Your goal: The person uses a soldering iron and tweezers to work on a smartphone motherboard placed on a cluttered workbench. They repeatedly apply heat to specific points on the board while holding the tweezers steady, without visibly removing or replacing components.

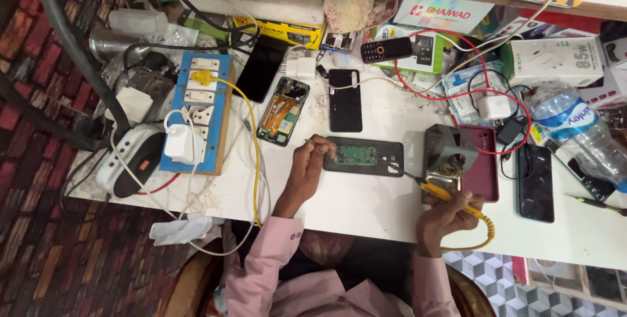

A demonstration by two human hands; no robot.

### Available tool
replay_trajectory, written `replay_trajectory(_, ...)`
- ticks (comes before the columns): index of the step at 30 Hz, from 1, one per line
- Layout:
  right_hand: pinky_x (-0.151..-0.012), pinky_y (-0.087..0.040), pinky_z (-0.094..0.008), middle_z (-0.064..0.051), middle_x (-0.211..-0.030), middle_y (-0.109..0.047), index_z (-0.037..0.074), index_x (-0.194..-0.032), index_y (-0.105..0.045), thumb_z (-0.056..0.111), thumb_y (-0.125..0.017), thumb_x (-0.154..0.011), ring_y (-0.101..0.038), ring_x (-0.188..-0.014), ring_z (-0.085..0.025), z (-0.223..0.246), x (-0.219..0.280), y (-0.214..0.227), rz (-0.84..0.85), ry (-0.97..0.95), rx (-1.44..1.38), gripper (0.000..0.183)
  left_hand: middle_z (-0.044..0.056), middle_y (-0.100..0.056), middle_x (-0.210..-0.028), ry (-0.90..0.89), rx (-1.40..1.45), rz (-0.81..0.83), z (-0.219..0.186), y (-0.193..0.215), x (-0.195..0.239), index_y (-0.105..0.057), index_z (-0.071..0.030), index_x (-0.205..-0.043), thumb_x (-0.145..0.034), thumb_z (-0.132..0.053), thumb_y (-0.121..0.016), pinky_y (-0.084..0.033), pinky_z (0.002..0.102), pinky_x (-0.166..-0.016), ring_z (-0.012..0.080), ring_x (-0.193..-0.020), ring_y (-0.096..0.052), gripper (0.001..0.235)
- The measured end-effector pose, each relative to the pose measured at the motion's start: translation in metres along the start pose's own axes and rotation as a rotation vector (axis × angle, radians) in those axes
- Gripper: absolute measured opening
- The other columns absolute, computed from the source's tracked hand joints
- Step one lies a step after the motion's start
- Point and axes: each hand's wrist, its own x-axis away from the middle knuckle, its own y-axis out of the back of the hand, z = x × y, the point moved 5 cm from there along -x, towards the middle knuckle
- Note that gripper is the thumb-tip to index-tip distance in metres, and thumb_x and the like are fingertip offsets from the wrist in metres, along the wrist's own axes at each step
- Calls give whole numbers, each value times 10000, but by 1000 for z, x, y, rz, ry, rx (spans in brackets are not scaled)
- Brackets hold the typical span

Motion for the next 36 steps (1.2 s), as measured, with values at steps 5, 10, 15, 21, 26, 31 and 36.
replay_trajectory(5,-497,-450,-246,-93,-756,-619,57,-962,-465,352,-503,-1134,-566,-526,-138,-4,-5,7,-37,-27,7,344,66,-602,-862,-19,8,-4,0,-1,2,-575,-7,-993,-1140,-235,-435,-486,291,-833,135,-836,-565,305)
replay_trajectory(10,-517,-418,-249,-95,-677,-569,61,-941,-444,375,-503,-1159,-507,-500,-122,1,-7,4,-23,-8,1,386,62,-602,-857,4,25,-2,2,-1,1,-577,-14,-996,-1137,-247,-441,-483,293,-824,136,-836,-563,304)
replay_trajectory(15,-506,-402,-241,-102,-746,-636,65,-955,-461,367,-431,-1178,-524,-518,-112,12,-2,-2,60,-18,150,377,60,-600,-854,-2,-4,2,-1,-1,1,-579,-19,-999,-1141,-270,-427,-480,293,-832,136,-841,-563,326)
replay_trajectory(21,-459,-394,-251,-102,-729,-605,67,-959,-422,349,-485,-1157,-512,-483,-117,8,-5,-9,31,-75,12,351,61,-602,-849,0,-16,2,-4,-1,0,-575,-23,-988,-1141,-274,-421,-481,294,-832,134,-833,-560,332)
replay_trajectory(26,-474,-409,-249,-101,-759,-614,65,-964,-427,341,-466,-1169,-519,-506,-114,13,-3,-10,60,-50,31,346,59,-601,-847,-17,-29,4,-5,-2,0,-570,-26,-979,-1143,-269,-419,-486,294,-830,134,-827,-562,329)
replay_trajectory(31,-491,-407,-252,-102,-704,-586,64,-953,-411,313,-451,-1189,-509,-513,-120,20,-3,-16,115,0,33,346,59,-597,-846,-16,-22,5,-5,-1,-2,-576,-24,-991,-1144,-262,-412,-485,292,-839,135,-835,-564,327)
replay_trajectory(36,-501,-429,-250,-82,-717,-587,70,-972,-450,326,-420,-1179,-536,-523,-117,15,-3,-6,65,25,132,331,60,-603,-847,-26,-25,9,-8,-1,-2,-578,-24,-998,-1146,-278,-413,-485,292,-850,137,-844,-567,338)
